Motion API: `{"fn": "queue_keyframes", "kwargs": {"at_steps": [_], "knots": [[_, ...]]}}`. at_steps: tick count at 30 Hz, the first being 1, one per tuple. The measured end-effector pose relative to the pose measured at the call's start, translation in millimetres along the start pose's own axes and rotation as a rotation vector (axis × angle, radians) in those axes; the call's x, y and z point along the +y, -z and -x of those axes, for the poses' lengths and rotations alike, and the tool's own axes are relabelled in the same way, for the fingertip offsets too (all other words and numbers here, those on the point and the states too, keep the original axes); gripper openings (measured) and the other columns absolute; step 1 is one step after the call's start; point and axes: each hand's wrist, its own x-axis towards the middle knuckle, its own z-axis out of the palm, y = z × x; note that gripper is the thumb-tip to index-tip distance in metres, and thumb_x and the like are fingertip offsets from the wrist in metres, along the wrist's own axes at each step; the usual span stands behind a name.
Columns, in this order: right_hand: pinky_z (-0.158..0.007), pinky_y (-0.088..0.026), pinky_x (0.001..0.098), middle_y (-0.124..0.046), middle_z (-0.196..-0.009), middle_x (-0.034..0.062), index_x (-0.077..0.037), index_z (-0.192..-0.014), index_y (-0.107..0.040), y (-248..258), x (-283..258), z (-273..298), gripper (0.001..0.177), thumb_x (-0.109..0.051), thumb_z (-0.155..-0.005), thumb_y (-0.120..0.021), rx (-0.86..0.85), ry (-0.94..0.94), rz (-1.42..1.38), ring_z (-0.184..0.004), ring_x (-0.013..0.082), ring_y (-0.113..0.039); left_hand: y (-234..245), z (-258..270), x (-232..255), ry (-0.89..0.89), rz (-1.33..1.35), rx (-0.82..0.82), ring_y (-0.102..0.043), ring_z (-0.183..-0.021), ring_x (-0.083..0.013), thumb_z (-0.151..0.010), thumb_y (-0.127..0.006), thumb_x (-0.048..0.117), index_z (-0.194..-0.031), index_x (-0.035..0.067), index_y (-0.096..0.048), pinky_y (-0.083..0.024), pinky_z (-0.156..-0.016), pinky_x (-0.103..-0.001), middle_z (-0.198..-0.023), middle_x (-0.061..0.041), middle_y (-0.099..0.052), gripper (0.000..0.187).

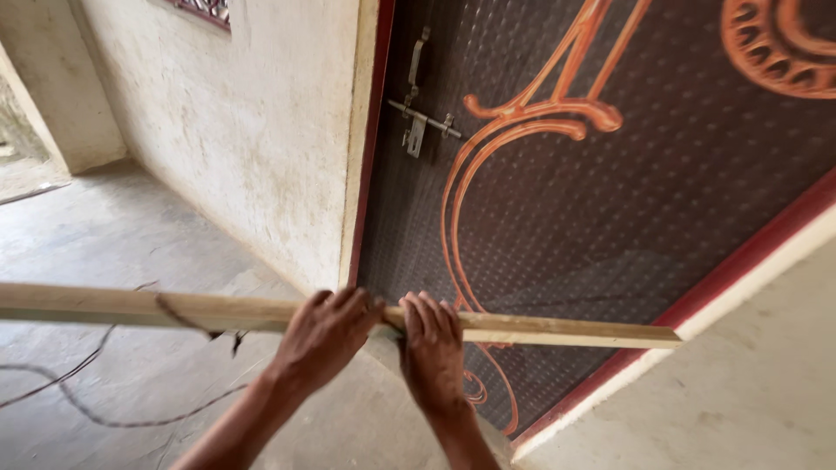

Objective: The person carries a long white fluorescent tube with attached wires and a plug, places it on a table, and then repeatedly screws and unscrews a white LED bulb into a blue socket. The person handles the bulb and socket multiple times without completing the assembly.

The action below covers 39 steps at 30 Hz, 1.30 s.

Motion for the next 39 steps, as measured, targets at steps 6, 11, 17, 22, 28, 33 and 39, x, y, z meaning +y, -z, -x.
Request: {"fn": "queue_keyframes", "kwargs": {"at_steps": [6, 11, 17, 22, 28, 33, 39], "knots": [[-0.114, -0.035, 0.0538, -0.060, -0.144, 0.0164, 0.002, -0.134, -0.060, -44, 51, -38, 0.052, 0.001, -0.083, -0.067, -0.059, -0.016, 0.053, -0.138, 0.0310, -0.051, -29, -61, -39, 0.033, 0.080, -0.164, -0.060, -0.103, -0.0240, -0.083, -0.077, 0.029, -0.137, 0.008, -0.054, -0.049, -0.081, -0.039, -0.114, -0.007, -0.065, 0.062], [-0.117, -0.033, 0.0517, -0.061, -0.143, 0.0123, -0.001, -0.134, -0.061, -77, 68, -72, 0.046, -0.006, -0.090, -0.069, -0.060, -0.014, -0.026, -0.139, 0.0284, -0.051, -60, -92, -72, 0.112, -0.005, -0.275, -0.061, -0.099, -0.0203, -0.090, -0.071, 0.014, -0.141, 0.013, -0.053, -0.048, -0.082, -0.038, -0.102, -0.002, -0.064, 0.053], [-0.115, -0.027, 0.0515, -0.055, -0.148, 0.0161, 0.002, -0.142, -0.050, -106, 82, -132, 0.067, -0.017, -0.083, -0.075, -0.371, -0.052, -0.014, -0.139, 0.0289, -0.044, -107, -112, -123, 0.126, 0.113, -0.190, -0.059, -0.093, -0.0193, -0.080, -0.077, 0.013, -0.140, 0.018, -0.062, -0.048, -0.080, -0.035, -0.106, 0.000, -0.064, 0.061], [-0.117, -0.023, 0.0520, -0.043, -0.158, 0.0158, -0.001, -0.154, -0.036, -142, 100, -189, 0.088, -0.038, -0.085, -0.075, -0.652, -0.163, 0.014, -0.146, 0.0289, -0.038, -135, -141, -170, 0.125, 0.126, -0.086, -0.058, -0.093, -0.0170, -0.077, -0.078, 0.013, -0.133, 0.022, -0.067, -0.048, -0.081, -0.035, -0.099, 0.002, -0.065, 0.058], [-0.116, -0.003, 0.0573, 0.002, -0.169, 0.0123, -0.014, -0.167, -0.014, -162, 141, -266, 0.095, -0.011, -0.080, -0.052, -0.685, -0.180, -0.030, -0.153, 0.0343, 0.006, -152, -183, -224, 0.034, 0.118, 0.003, -0.057, -0.089, -0.0184, -0.080, -0.075, 0.015, -0.132, 0.024, -0.071, -0.048, -0.075, -0.036, -0.093, 0.001, -0.063, 0.053], [-0.122, 0.006, 0.0648, 0.031, -0.165, 0.0125, -0.030, -0.165, -0.005, -157, 179, -345, 0.095, -0.058, -0.093, -0.061, -0.652, -0.470, 0.153, -0.150, 0.0422, 0.028, -178, -211, -244, -0.014, 0.113, 0.052, -0.056, -0.085, -0.0173, -0.088, -0.068, 0.012, -0.127, 0.026, -0.073, -0.049, -0.076, -0.032, -0.087, 0.002, -0.062, 0.042], [-0.117, -0.001, 0.0767, 0.030, -0.166, 0.0146, -0.036, -0.166, -0.013, -170, 244, -385, 0.093, -0.048, -0.092, -0.068, -0.429, -0.501, 0.404, -0.147, 0.0489, 0.029, -200, -226, -269, -0.023, 0.161, 0.059, -0.056, -0.086, -0.0178, -0.085, -0.069, 0.010, -0.129, 0.024, -0.072, -0.050, -0.080, -0.033, -0.087, 0.002, -0.062, 0.046]]}}
